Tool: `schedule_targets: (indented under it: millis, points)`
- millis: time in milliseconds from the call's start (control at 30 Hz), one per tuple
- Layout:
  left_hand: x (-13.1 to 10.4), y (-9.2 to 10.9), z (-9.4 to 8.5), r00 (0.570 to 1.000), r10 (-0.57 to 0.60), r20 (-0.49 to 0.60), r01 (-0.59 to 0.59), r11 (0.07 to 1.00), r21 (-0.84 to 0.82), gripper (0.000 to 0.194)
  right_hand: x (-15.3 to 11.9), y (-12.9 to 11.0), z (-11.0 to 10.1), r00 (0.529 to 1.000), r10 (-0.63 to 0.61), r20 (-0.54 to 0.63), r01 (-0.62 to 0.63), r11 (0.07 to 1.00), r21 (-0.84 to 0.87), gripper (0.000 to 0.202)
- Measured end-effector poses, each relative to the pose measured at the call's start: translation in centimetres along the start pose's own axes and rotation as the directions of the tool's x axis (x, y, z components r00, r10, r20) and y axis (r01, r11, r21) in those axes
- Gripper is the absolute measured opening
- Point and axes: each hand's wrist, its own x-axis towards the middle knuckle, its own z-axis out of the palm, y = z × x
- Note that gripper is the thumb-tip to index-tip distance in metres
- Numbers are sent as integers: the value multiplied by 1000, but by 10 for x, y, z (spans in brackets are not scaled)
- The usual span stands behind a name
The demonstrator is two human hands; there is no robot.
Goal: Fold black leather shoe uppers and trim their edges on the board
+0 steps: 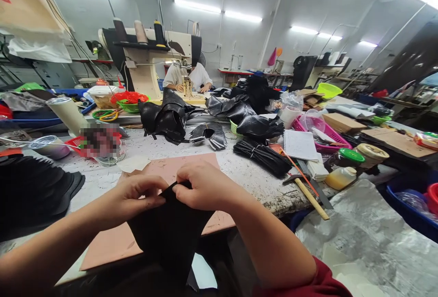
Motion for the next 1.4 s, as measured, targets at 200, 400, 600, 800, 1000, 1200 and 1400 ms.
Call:
schedule_targets:
  millis: [200, 400, 600, 800, 1000, 1200, 1400]
  points:
    - [5, 5, 0, 999, 39, -15, -37, 996, 87, 15, -2, -4, 5, 999, 38, -9, -38, 995, -89, 14]
    - [7, 1, 3, 999, 39, -8, -39, 999, 17, 12, -2, -7, 6, 1000, 19, 5, -18, 996, -91, 13]
    - [8, 1, 0, 999, 17, 36, -18, 1000, 23, 13, -5, -6, 8, 1000, 5, -20, -7, 997, -83, 10]
    - [9, 4, 2, 998, 20, 66, -18, 1000, -24, 14, -9, -4, 5, 998, -62, -1, 62, 998, 18, 9]
    - [6, 3, 3, 995, 32, 93, -32, 999, 3, 10, -8, -1, -4, 983, -107, 148, 101, 994, 46, 11]
    - [5, 4, 0, 991, 19, 135, -17, 1000, -20, 15, -6, 4, -1, 992, -84, 91, 85, 996, -6, 12]
    - [7, 9, -3, 991, 44, 127, -63, 987, 146, 23, -4, 2, 2, 995, -58, 83, 63, 996, -59, 12]
